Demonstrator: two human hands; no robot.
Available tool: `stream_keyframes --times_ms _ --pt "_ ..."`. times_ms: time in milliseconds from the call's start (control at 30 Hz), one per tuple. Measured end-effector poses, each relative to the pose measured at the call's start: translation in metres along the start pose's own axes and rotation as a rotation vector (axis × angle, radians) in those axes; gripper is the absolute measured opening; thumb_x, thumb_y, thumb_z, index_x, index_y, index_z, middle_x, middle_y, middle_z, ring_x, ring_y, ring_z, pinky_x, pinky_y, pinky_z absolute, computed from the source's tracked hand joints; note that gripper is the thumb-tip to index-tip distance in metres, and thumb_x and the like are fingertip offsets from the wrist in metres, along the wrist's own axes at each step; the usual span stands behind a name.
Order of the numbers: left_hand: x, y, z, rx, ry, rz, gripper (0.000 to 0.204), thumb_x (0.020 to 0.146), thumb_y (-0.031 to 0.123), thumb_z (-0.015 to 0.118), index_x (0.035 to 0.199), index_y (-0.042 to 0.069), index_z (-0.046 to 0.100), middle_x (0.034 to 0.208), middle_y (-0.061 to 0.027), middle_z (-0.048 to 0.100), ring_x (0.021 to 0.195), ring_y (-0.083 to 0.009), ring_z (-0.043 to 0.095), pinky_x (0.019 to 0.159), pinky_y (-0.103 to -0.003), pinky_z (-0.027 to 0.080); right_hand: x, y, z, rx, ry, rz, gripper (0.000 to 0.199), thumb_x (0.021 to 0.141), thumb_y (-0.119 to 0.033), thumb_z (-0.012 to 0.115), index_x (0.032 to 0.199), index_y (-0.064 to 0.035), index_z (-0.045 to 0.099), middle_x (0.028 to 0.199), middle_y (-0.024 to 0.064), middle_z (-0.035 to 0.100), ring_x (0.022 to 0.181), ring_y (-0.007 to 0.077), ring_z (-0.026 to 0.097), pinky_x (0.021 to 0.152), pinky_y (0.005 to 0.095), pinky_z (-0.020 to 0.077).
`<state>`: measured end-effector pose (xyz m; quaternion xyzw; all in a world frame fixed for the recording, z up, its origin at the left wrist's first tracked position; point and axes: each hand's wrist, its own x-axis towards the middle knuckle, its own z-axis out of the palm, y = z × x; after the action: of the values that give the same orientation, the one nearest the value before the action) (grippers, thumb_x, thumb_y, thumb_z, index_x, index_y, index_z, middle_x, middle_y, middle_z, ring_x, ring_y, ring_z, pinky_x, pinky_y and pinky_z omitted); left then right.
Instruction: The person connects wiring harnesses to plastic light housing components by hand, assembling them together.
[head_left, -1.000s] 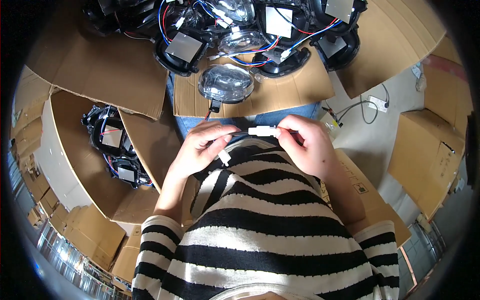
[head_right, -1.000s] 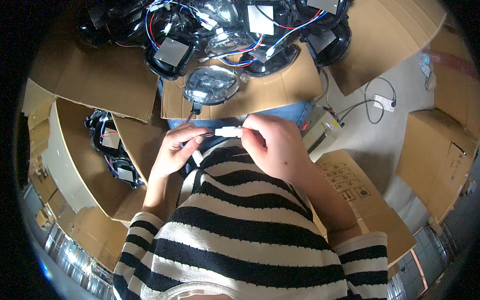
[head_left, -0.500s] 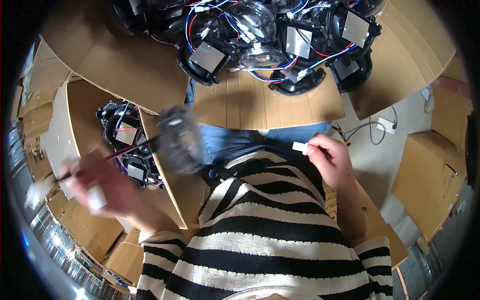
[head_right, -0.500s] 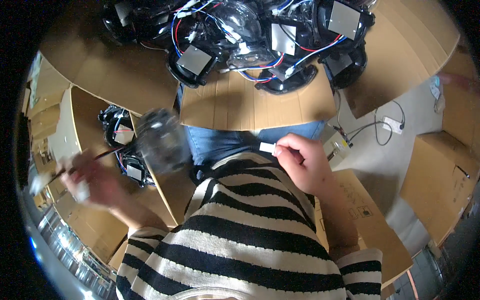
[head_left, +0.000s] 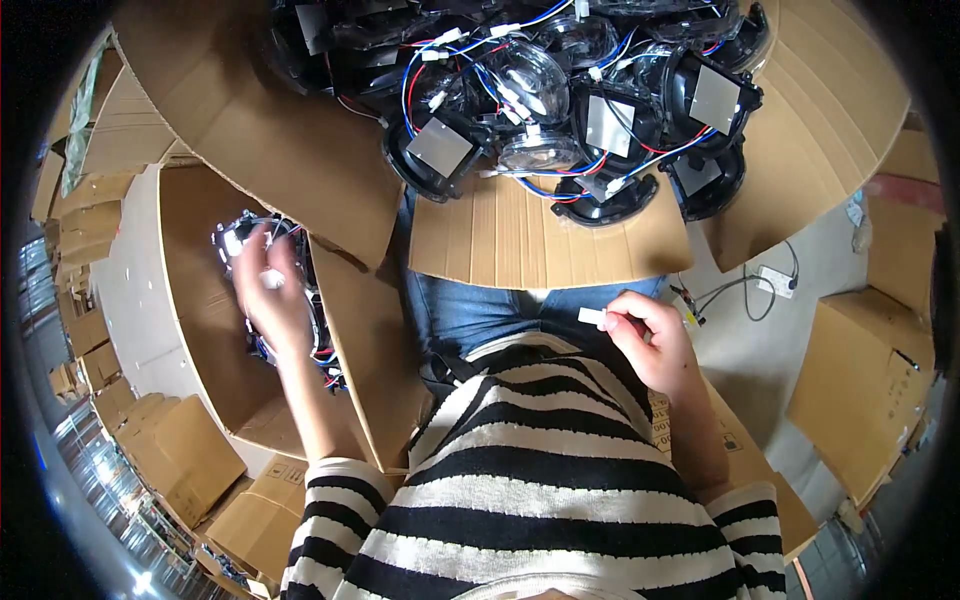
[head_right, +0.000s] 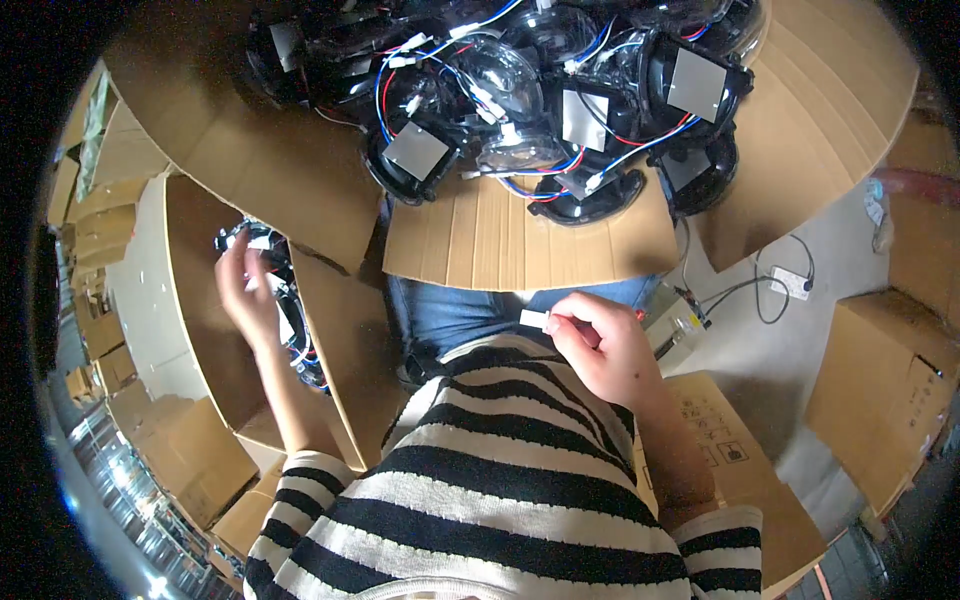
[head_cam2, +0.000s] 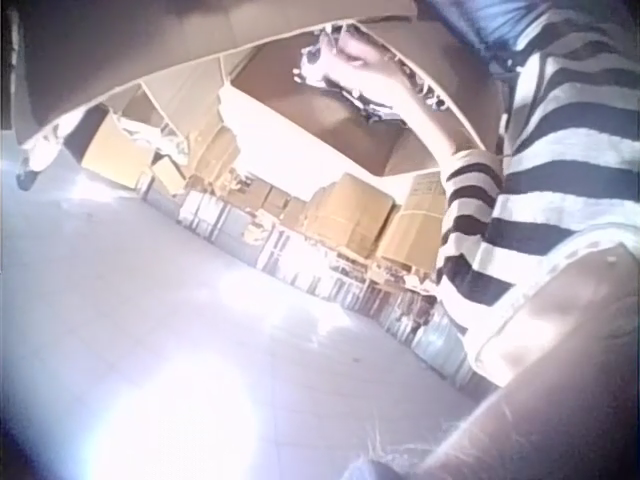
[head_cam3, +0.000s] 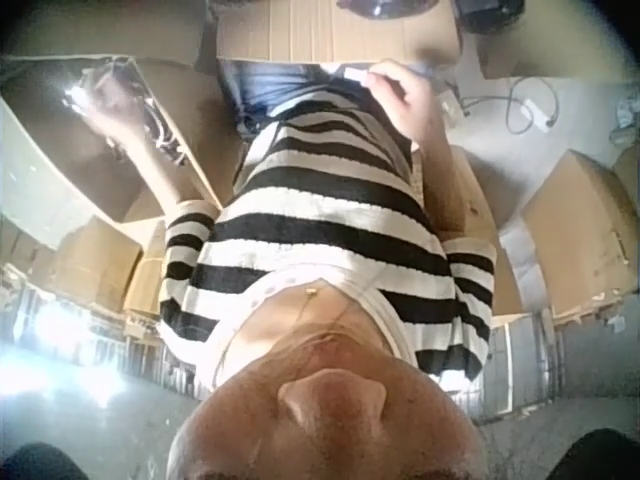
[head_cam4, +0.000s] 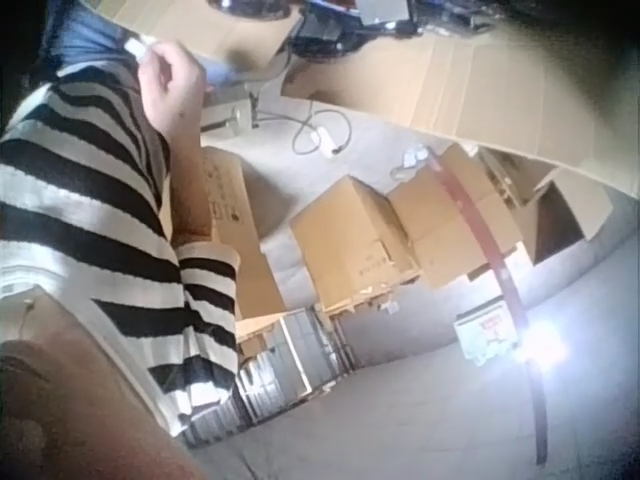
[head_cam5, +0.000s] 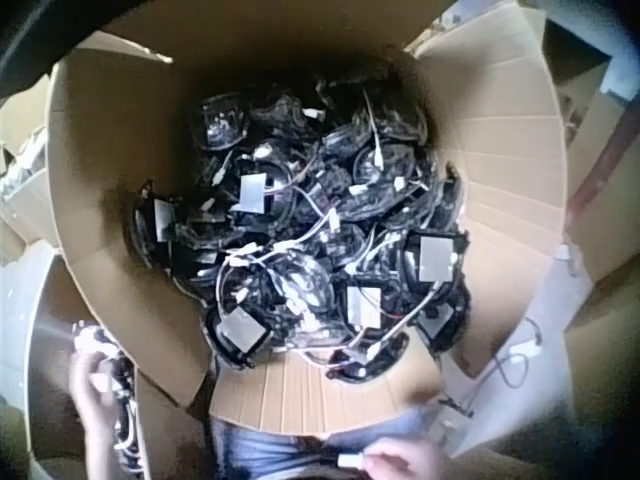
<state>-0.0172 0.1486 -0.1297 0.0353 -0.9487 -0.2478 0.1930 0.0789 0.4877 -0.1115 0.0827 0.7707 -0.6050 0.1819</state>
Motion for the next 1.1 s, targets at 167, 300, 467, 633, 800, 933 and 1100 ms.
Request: stream_keyframes --times_ms 167,300,467,633,800,933,1100 --pt "0.042 0.044 0.131 -0.505 -0.388 -0.207 0.044 0.075 0.021 0.058 0.108 -0.005 0.046 0.100 -0.0167 0.054 0.091 -0.0196 0.054 0.078 -0.027 0.042 -0.001 -0.002 0.004 0.033 -0.013 -0.013 0.006 0.076 -0.005 0.051 0.073 0.0001 0.052 0.056 0.0002 0.047 0.047 0.0039 0.038 0.043 0.0190 0.0287" --pt "0.076 0.006 0.217 -0.276 -0.321 -0.277 0.052 0.068 0.026 0.062 0.106 -0.005 0.046 0.103 -0.0216 0.052 0.097 -0.0295 0.050 0.083 -0.032 0.039 -0.006 -0.002 0.007 0.018 -0.029 -0.046 0.005 0.075 -0.004 0.051 0.073 0.0001 0.052 0.056 0.0009 0.047 0.047 0.0043 0.039 0.043 0.0196 0.0296" --pt "0.079 0.016 0.224 -0.563 -0.479 -0.351 0.024 0.074 0.020 0.057 0.088 0.000 0.057 0.066 -0.0112 0.058 0.061 -0.0175 0.055 0.059 -0.029 0.043 -0.006 0.000 0.007 0.018 -0.087 -0.039 0.005 0.076 -0.004 0.051 0.073 0.0003 0.052 0.056 0.0034 0.048 0.046 0.0072 0.041 0.043 0.0210 0.0317" --pt "0.010 0.077 0.152 -0.539 -0.741 0.173 0.016 0.080 0.013 0.046 0.087 0.001 0.053 0.064 -0.0129 0.053 0.060 -0.0207 0.054 0.055 -0.031 0.043 -0.003 0.000 0.006 0.034 -0.103 0.019 0.006 0.076 -0.005 0.051 0.073 0.0007 0.051 0.059 0.0048 0.050 0.048 0.0082 0.044 0.045 0.0211 0.0339" --pt "-0.065 0.092 0.124 -0.726 -0.945 0.359 0.018 0.079 0.012 0.047 0.093 0.001 0.052 0.078 -0.0154 0.056 0.072 -0.0305 0.055 0.065 -0.036 0.043 -0.004 0.001 0.002 0.017 -0.082 -0.025 0.006 0.077 -0.004 0.049 0.073 0.0012 0.051 0.059 0.0043 0.050 0.050 0.0065 0.045 0.046 0.0200 0.0343" --pt "-0.086 0.104 0.110 -0.857 -1.290 0.211 0.019 0.079 0.009 0.048 0.096 0.001 0.052 0.084 -0.0147 0.057 0.078 -0.0254 0.056 0.070 -0.032 0.043 -0.010 0.011 -0.004 -0.010 -0.082 -0.040 0.004 0.076 -0.004 0.050 0.074 0.0003 0.051 0.059 0.0028 0.049 0.049 0.0048 0.041 0.044 0.0204 0.0319" --pt "-0.077 0.108 0.105 -0.916 -1.448 0.240 0.026 0.078 0.009 0.051 0.104 0.003 0.051 0.093 -0.0120 0.055 0.082 -0.0204 0.054 0.073 -0.028 0.042 -0.029 0.016 -0.012 0.002 -0.020 0.015 0.002 0.073 -0.002 0.050 0.072 -0.0004 0.051 0.058 0.0035 0.047 0.048 0.0065 0.039 0.044 0.0213 0.0303"
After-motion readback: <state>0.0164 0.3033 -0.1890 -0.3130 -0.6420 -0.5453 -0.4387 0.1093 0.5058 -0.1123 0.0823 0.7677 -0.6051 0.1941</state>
